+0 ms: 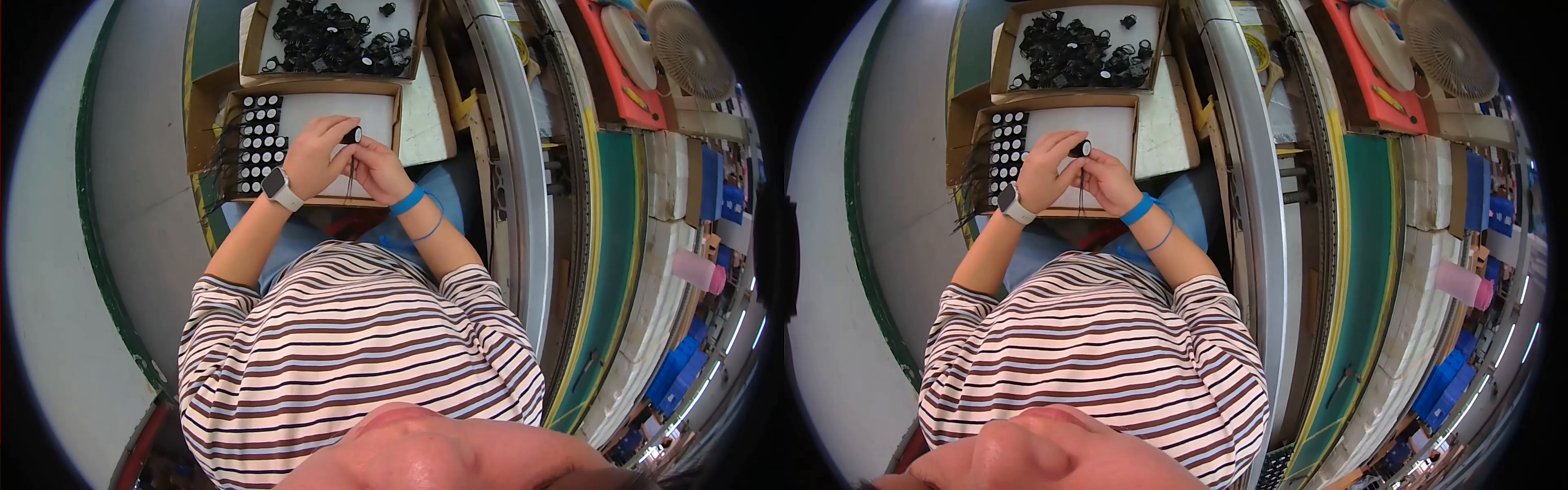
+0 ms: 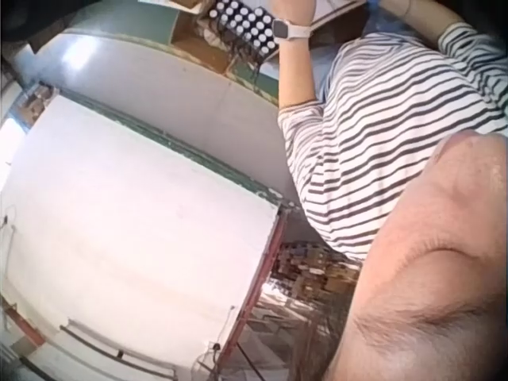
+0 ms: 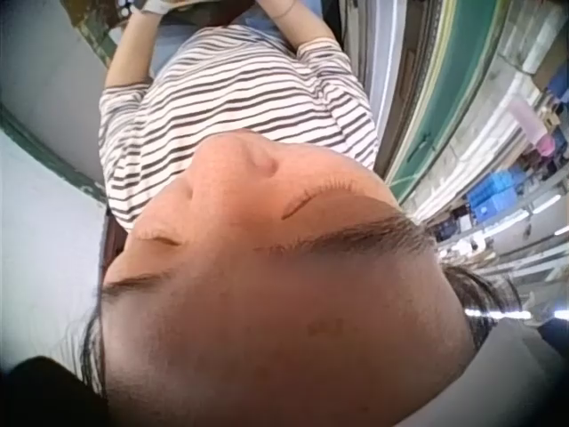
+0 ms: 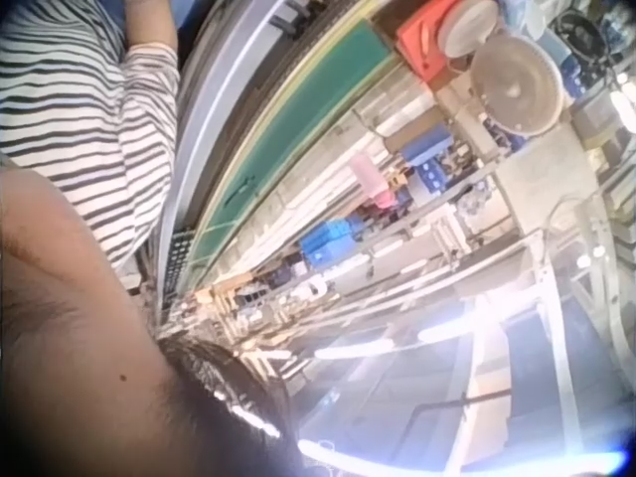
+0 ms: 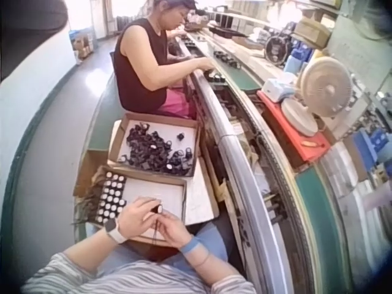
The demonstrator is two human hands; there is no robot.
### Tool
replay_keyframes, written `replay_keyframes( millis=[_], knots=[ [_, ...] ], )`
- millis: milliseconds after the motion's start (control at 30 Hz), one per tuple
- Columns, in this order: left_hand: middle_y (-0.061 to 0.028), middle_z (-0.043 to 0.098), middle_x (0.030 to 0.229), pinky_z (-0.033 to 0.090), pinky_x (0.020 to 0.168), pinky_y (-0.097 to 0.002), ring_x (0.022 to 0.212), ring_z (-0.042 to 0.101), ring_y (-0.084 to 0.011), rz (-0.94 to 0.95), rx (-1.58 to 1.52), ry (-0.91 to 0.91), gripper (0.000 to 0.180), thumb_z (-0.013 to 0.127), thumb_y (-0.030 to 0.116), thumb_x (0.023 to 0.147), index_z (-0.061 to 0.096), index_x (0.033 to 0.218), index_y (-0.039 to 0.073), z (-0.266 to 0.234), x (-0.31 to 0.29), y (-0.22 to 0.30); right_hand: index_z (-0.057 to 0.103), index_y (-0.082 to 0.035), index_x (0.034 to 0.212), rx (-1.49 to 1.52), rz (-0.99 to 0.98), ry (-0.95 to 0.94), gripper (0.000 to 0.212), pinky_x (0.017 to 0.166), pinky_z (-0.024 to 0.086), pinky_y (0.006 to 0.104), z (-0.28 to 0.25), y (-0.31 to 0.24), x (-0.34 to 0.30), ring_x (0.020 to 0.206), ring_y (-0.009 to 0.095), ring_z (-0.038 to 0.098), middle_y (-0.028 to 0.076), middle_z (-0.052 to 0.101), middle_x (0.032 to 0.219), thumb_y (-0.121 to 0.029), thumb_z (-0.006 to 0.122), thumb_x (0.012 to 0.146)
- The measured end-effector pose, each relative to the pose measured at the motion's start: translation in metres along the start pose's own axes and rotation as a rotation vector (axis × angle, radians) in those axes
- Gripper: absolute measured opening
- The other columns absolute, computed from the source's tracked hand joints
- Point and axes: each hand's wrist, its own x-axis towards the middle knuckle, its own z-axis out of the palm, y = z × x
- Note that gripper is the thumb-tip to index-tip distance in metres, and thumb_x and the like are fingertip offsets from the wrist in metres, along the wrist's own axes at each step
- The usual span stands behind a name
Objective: The person assembles small electronic components by hand, then places the assembled parts into a component tray.
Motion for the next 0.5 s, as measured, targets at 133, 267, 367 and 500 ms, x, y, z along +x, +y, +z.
replay_keyframes(
  millis=[133,267,367,500],
  knots=[
    [-0.0112,0.053,0.093,0.046,0.065,-0.0299,0.079,0.054,-0.0244,-0.266,-0.186,-0.22,0.034,0.059,0.008,0.07,0.051,0.103,0.003,-0.004,-0.006,-0.002,0.051,-0.002,0.092,-0.257,0.136,0.042,0.015,0.063,0.045,0.0244,-0.012,0.002,-0.003,0.062,0.01,0.05,0.002,0.051,0.077,-0.01,0.042,0.084],
    [-0.0122,0.053,0.085,0.048,0.056,-0.0292,0.07,0.056,-0.0242,-0.3,-0.122,0.038,0.03,0.06,0.008,0.071,0.051,0.099,0.003,-0.001,-0.014,-0.016,0.056,-0.003,0.094,-0.808,0.017,0.186,0.018,0.053,0.043,0.0242,-0.009,0.001,-0.007,0.054,0.01,0.048,0.001,0.05,0.069,-0.013,0.047,0.082],
    [-0.0093,0.054,0.082,0.046,0.054,-0.0252,0.067,0.055,-0.0176,-0.399,-0.088,0.255,0.026,0.061,0.008,0.071,0.053,0.095,0.002,-0.011,-0.014,-0.032,0.059,-0.003,0.088,-1.067,-0.068,0.149,0.016,0.052,0.041,0.0231,-0.011,-0.009,-0.016,0.055,0.009,0.048,0.002,0.051,0.067,-0.014,0.05,0.081],
    [-0.0064,0.054,0.078,0.043,0.055,-0.0239,0.065,0.052,-0.0145,-0.485,-0.116,0.363,0.026,0.061,0.009,0.072,0.054,0.095,0.001,-0.023,-0.014,-0.045,0.059,-0.002,0.085,-1.32,-0.227,0.132,0.015,0.051,0.04,0.0216,-0.016,-0.009,-0.023,0.056,0.007,0.048,0.002,0.052,0.065,-0.014,0.051,0.08]
  ],
)
